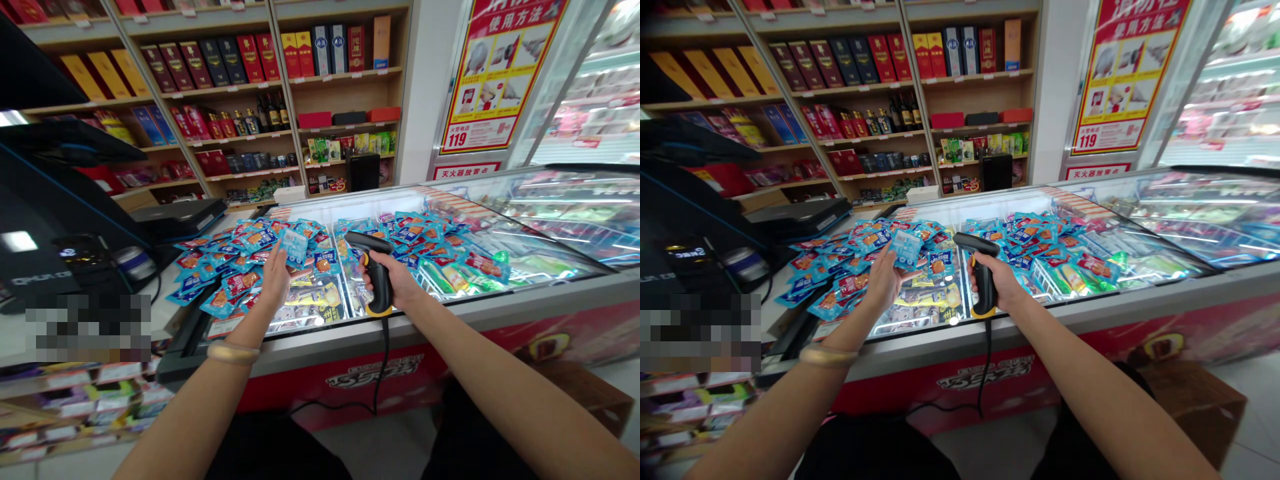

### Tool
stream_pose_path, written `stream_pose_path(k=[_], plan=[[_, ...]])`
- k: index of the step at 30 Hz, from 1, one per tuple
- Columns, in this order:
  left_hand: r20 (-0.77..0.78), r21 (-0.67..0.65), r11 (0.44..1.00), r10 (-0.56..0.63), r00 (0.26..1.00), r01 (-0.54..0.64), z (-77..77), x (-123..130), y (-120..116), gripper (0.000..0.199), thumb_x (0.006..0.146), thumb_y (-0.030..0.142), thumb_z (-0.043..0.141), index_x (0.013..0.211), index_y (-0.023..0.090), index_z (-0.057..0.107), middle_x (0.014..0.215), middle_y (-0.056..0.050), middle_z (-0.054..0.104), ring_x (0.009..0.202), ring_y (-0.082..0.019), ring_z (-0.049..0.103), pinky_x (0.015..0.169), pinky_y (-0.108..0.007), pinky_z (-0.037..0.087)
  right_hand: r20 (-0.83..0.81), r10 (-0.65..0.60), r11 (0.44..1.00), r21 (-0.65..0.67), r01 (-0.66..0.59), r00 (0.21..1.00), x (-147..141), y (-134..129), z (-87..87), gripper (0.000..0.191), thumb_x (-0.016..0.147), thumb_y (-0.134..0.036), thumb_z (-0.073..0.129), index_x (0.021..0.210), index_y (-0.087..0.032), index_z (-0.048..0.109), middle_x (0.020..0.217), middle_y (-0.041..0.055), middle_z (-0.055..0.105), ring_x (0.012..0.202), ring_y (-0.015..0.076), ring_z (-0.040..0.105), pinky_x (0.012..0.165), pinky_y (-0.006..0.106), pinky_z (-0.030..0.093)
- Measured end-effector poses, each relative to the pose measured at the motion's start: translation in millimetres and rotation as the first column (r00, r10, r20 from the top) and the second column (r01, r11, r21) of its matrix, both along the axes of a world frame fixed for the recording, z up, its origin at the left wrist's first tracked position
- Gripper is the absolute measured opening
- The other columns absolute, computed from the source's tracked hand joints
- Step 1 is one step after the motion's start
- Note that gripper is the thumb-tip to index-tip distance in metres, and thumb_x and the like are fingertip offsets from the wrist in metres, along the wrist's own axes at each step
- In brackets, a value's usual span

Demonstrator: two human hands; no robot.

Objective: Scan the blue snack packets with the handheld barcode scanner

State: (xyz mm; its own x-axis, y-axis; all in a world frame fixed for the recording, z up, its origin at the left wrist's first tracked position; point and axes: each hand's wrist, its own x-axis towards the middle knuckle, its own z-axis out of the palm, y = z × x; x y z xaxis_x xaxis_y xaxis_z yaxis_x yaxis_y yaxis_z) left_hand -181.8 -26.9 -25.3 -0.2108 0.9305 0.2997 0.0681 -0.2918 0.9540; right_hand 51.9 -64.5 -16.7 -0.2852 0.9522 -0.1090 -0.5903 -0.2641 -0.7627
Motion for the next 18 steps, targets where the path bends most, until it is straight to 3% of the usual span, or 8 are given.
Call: stream_pose_path(k=[3, 6, 12, 18], plan=[[0.104, -0.086, 0.979, -0.176, 0.979, 0.185, -1.4, 5, -2, 0.062, 0.08, 0.04, 0.057, 0.138, 0.022, 0.043, 0.106, -0.007, 0.07, 0.1, -0.026, 0.069, 0.091, -0.055, 0.053, 0.017, 0.027, 1.0, -0.002, -0.027, 0.999, 0, -1, 0.7, 0.016, 0.079, -0.03, 0.062, 0.075, -0.015, 0.063, 0.062, 0.0011, 0.058, 0.045, 0.0085, 0.05, 0.038, 0.018, 0.044], [0.121, -0.133, 0.953, -0.259, 0.958, 0.274, -4.7, 7, -4, 0.059, 0.073, 0.037, 0.066, 0.128, 0.017, 0.052, 0.109, -0.01, 0.07, 0.102, -0.029, 0.069, 0.091, -0.055, 0.053, 0.044, 0.062, 0.998, 0.006, -0.062, 0.997, 0, -3, 1.3, 0.017, 0.079, -0.03, 0.064, 0.071, -0.015, 0.062, 0.062, 0.0014, 0.059, 0.045, 0.0087, 0.05, 0.038, 0.018, 0.044], [-0.011, -0.171, 0.943, -0.292, 0.957, 0.286, -13.8, 9, -3, 0.051, 0.076, 0.04, 0.067, 0.121, 0.017, 0.058, 0.114, -0.012, 0.069, 0.106, -0.032, 0.067, 0.088, -0.053, 0.055, 0.067, 0.09, 0.996, 0.015, -0.091, 0.994, -2, -4, 2.6, 0.018, 0.079, -0.029, 0.064, 0.07, -0.014, 0.062, 0.06, 0.0015, 0.058, 0.044, 0.0087, 0.051, 0.037, 0.017, 0.044], [-0.042, -0.166, 0.942, -0.302, 0.952, 0.291, -10.9, 11, -7, 0.05, 0.08, 0.037, 0.062, 0.126, 0.018, 0.056, 0.116, -0.011, 0.069, 0.103, -0.03, 0.068, 0.087, -0.052, 0.056, 0.087, 0.1, 0.995, 0.005, -0.1, 0.991, -2, -1, 1.0, 0.018, 0.081, -0.029, 0.063, 0.072, -0.014, 0.064, 0.06, 0.0014, 0.059, 0.044, 0.0086, 0.052, 0.037, 0.017, 0.045]])
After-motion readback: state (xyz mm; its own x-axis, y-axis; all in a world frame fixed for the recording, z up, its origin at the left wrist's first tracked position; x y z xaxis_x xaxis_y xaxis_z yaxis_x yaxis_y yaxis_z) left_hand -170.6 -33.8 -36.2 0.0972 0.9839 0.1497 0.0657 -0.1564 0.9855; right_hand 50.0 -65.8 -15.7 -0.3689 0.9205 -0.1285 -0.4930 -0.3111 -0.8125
